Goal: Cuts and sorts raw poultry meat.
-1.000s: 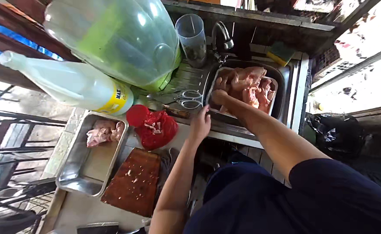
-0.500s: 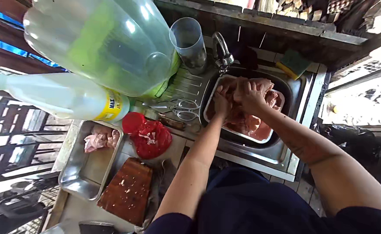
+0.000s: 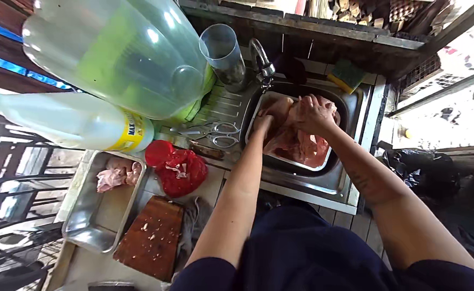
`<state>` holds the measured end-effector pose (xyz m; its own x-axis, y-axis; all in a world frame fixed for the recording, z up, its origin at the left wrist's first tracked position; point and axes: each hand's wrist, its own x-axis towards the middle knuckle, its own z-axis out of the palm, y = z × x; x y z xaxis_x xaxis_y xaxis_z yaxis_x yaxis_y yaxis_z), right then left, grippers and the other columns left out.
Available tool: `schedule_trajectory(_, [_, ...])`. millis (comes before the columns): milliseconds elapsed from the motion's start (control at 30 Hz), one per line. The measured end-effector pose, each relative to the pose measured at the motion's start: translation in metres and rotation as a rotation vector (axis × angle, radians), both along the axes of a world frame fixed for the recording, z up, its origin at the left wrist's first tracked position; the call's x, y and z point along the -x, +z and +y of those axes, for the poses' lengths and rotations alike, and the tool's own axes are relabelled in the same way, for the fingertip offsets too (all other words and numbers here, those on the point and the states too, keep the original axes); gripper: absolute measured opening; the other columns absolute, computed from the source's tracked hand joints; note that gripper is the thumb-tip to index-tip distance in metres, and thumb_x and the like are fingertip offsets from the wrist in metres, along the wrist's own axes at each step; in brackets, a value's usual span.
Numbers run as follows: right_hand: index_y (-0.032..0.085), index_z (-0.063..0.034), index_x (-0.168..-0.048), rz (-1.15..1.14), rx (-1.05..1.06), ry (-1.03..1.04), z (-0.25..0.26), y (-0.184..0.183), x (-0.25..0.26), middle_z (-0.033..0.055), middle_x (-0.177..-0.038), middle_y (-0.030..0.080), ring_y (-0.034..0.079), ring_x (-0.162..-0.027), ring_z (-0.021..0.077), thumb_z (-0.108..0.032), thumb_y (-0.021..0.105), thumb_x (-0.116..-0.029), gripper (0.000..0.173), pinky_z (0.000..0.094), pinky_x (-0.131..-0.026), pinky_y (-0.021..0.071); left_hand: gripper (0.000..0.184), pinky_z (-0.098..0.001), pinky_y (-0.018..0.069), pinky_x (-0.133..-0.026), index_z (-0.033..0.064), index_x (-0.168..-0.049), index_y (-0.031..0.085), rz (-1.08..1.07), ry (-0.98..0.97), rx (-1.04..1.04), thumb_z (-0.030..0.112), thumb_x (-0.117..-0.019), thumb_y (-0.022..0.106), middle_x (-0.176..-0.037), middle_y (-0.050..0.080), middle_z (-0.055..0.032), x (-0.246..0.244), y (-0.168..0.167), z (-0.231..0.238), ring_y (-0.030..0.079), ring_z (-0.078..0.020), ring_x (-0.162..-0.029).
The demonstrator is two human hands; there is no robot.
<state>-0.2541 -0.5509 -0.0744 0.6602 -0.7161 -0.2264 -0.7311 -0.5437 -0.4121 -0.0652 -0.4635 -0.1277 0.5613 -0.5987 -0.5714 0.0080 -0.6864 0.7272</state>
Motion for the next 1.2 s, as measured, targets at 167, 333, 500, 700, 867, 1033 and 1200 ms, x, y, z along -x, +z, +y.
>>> schedule_trajectory(167, [0.017,-0.0141,-0.166,-0.115,-0.029,-0.101,0.005,0.001,0.014,0.0241,-0.162,0.033,0.029,-0.149,0.0502,-0.043,0.080,-0.0844,0.106,0.0747,-0.111,0.0297,0.055,-0.0490,0.0531,-0.095,0.0043,-0.144,0.051,0.228,0.138,0.273,-0.005,-0.0906,0.062,-0.133,0.061,-0.0200,-0.001,0.002,0.021,0.061,-0.0284,-0.115])
schedule_trajectory(333, [0.049,-0.0053,-0.151,-0.352,-0.160,-0.069,0.022,0.017,0.010,0.0254,-0.164,0.029,0.031,-0.150,0.0463,-0.022,0.077,-0.0870,0.072,0.0655,-0.118,0.0311,0.056,-0.0361,0.0578,-0.073,0.0030,-0.139,0.047,0.237,0.156,0.506,-0.009,-0.0863,0.059,-0.110,0.065,-0.0112,0.005,0.035,0.035,0.065,-0.0160,-0.087])
schedule_trajectory(500, [0.050,-0.0062,-0.144,-0.819,-1.009,-0.433,0.058,0.031,0.006,0.0143,-0.119,0.067,0.071,-0.096,0.0228,-0.046,0.029,-0.1118,0.055,0.0416,-0.081,0.0604,0.073,-0.0339,0.0593,-0.080,0.0053,-0.137,0.041,0.225,0.136,0.763,-0.014,-0.0713,0.066,-0.113,0.065,-0.0067,0.020,0.074,0.046,0.067,-0.0132,-0.095])
schedule_trajectory(700, [0.059,-0.0147,-0.128,-1.210,-1.563,-0.463,0.052,0.030,0.010,0.0074,-0.105,0.072,0.071,-0.096,0.0191,-0.054,0.031,-0.1072,0.052,0.0407,-0.081,0.0609,0.078,-0.0446,0.0304,-0.122,-0.0117,-0.140,0.048,-0.391,-0.475,0.866,0.005,-0.0708,0.080,-0.153,0.039,-0.0312,0.033,0.072,0.040,0.036,-0.0363,-0.146])
schedule_trajectory(867, [0.060,-0.0120,-0.125,-1.332,-1.395,-0.454,0.043,0.000,0.030,0.0061,-0.102,0.073,0.072,-0.092,0.0159,-0.040,0.039,-0.1074,0.040,0.0376,-0.081,0.0618,0.077,-0.0376,0.0422,-0.116,0.0025,-0.157,0.030,0.122,-0.608,0.688,0.008,-0.0881,0.064,-0.156,0.043,-0.0151,0.035,0.086,0.029,0.047,-0.0191,-0.140])
schedule_trajectory(1033, [0.054,-0.0114,-0.126,-1.343,-1.256,-0.468,0.040,0.001,0.044,0.0050,-0.099,0.073,0.072,-0.090,0.0159,-0.036,0.052,-0.0994,0.037,0.0391,-0.082,0.0612,0.065,-0.0429,0.0420,-0.117,-0.0028,-0.146,0.051,-0.372,-0.674,0.639,0.006,-0.0872,0.078,-0.144,0.057,-0.0226,0.049,0.093,0.016,0.055,-0.0293,-0.135])
schedule_trajectory(1200, [0.047,-0.0114,-0.137,-1.388,-1.220,-0.374,0.026,-0.018,0.054,0.0057,-0.109,0.072,0.071,-0.099,0.0174,-0.042,0.067,-0.0863,0.063,0.0418,-0.088,0.0599,0.047,-0.0481,0.0457,-0.113,-0.0066,-0.131,0.061,-0.599,-0.737,0.594,0.003,-0.0864,0.074,-0.141,0.057,-0.0281,0.063,0.104,0.018,0.057,-0.0372,-0.132])
